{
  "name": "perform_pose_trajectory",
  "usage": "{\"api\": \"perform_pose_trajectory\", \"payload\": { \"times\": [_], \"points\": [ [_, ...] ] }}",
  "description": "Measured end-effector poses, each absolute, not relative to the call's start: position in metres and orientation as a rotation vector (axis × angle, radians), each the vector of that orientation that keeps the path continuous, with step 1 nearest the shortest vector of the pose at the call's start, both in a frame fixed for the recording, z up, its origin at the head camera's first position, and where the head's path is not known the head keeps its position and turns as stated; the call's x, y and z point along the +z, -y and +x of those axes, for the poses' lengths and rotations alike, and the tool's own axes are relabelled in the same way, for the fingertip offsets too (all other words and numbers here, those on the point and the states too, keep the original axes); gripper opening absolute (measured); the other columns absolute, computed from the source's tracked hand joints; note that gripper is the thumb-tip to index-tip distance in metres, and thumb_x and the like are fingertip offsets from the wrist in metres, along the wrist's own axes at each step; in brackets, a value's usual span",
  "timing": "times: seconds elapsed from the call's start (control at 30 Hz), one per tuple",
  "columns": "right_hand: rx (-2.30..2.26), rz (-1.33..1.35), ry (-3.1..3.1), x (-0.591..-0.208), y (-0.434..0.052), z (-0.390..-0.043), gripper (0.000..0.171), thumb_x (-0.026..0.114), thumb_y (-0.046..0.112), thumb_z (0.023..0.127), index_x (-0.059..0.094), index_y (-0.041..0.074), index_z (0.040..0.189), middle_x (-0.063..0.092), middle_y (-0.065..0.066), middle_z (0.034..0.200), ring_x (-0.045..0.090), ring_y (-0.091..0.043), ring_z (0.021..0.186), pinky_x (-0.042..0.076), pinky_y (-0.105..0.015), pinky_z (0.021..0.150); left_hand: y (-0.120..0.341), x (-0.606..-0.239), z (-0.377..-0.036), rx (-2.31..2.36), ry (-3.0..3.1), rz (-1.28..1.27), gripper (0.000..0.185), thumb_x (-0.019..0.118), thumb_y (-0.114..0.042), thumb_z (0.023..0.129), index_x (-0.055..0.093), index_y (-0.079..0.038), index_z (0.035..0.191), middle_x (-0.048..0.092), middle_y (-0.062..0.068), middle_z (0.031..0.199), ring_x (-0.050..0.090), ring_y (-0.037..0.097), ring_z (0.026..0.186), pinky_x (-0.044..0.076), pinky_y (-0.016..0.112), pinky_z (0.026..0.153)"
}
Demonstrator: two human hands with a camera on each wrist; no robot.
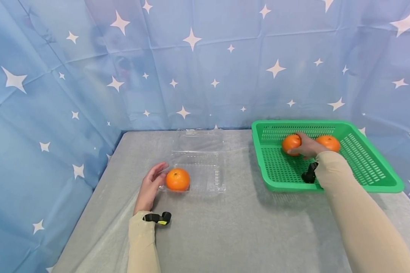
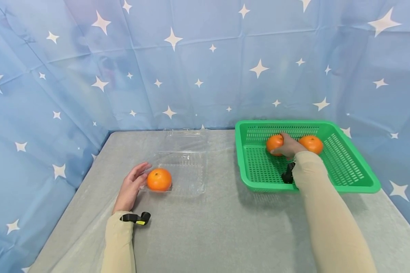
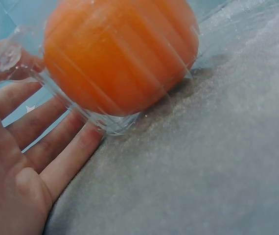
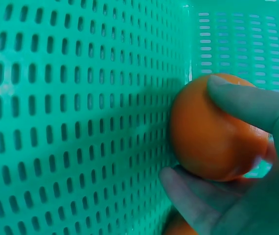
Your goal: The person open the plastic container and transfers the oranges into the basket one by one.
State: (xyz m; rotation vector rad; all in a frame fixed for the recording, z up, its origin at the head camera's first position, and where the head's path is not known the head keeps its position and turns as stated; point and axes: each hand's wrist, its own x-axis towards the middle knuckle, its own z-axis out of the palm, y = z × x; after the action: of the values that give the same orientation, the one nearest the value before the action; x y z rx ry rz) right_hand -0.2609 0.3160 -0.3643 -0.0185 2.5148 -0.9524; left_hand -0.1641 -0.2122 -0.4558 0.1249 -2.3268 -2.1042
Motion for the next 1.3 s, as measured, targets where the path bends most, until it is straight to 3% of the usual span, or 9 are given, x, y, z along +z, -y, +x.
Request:
{"api": "perform_pose_trajectory", "payload": {
  "times": [0.2,0.57,0.87,1.3],
  "points": [
    [-0.974,0.043,-2.509,-0.370,-0.322,-0.262,0.098,0.059,0.026,0.085,-0.020,-0.002,0.136,0.008,-0.039,0.130,0.029,-0.052,0.112,0.048,-0.046,0.073,0.212,-0.452,-0.162,-2.111,2.339,0.106,0.040,0.054,-0.030,0.089,0.046,-0.026,0.127,0.046,-0.006,0.127,0.046,0.014,0.113,0.037,0.040,0.094],
    [-0.943,0.073,-2.533,-0.370,-0.327,-0.261,0.102,0.061,0.034,0.082,-0.015,-0.006,0.136,0.010,-0.039,0.131,0.031,-0.050,0.111,0.050,-0.045,0.070,0.213,-0.457,-0.163,-2.112,2.342,0.093,0.039,0.053,-0.029,0.089,0.045,-0.026,0.128,0.046,-0.007,0.127,0.045,0.014,0.114,0.036,0.040,0.094],
    [-0.938,0.083,-2.561,-0.368,-0.329,-0.260,0.100,0.062,0.030,0.082,-0.015,-0.006,0.136,0.011,-0.040,0.129,0.033,-0.049,0.108,0.051,-0.042,0.065,0.212,-0.457,-0.163,-2.099,2.348,0.103,0.040,0.054,-0.032,0.088,0.046,-0.028,0.127,0.046,-0.006,0.128,0.045,0.015,0.114,0.036,0.041,0.095],
    [-0.967,0.063,-2.525,-0.358,-0.324,-0.254,0.094,0.058,0.026,0.085,-0.016,-0.001,0.137,0.009,-0.039,0.131,0.032,-0.051,0.110,0.049,-0.046,0.072,0.212,-0.457,-0.163,-2.087,2.357,0.124,0.038,0.055,-0.034,0.087,0.047,-0.031,0.124,0.047,-0.009,0.126,0.045,0.013,0.114,0.036,0.042,0.095]
  ]
}}
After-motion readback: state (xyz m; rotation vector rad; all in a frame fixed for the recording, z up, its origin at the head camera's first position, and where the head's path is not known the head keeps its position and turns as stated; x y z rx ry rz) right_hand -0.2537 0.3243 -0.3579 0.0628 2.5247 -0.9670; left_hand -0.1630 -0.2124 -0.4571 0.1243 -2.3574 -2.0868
